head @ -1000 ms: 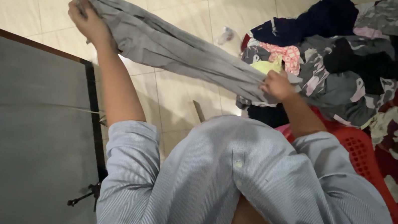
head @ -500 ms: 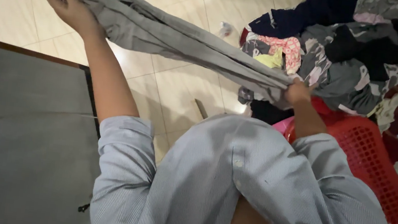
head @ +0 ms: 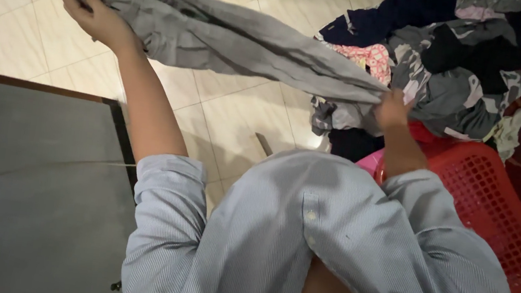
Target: The recorder folds various pieces of laundry, including a patterned black cloth, socks, a brown shirt, a white t-shirt, and gray trousers.
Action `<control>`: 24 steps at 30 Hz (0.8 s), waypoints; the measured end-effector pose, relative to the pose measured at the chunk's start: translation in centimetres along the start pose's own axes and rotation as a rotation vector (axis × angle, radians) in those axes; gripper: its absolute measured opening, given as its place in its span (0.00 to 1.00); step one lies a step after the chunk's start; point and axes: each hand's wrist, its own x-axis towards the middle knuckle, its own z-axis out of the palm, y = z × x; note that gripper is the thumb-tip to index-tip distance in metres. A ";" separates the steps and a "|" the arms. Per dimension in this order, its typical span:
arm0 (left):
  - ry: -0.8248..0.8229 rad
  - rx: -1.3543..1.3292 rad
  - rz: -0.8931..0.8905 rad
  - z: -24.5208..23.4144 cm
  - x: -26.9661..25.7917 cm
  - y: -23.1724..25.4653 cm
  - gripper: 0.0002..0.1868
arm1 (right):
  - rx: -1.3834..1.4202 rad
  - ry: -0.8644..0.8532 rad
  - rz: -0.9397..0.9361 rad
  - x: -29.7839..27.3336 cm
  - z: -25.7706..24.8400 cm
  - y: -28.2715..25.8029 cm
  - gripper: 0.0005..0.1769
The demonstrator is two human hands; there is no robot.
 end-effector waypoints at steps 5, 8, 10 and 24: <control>-0.090 0.048 0.043 2.7 -1.8 -0.4 0.15 | 0.040 0.131 0.167 -3.5 1.2 1.4 0.17; -0.170 0.037 0.034 6.2 -3.2 -0.8 0.14 | 0.173 0.386 0.210 -4.7 0.5 0.1 0.17; -0.222 0.026 0.009 8.7 -4.9 -0.6 0.14 | 0.296 0.471 0.297 -4.9 -2.0 -1.5 0.16; -0.422 -0.033 0.209 22.6 -21.8 5.3 0.12 | 0.303 0.838 0.322 -14.8 -17.1 3.0 0.13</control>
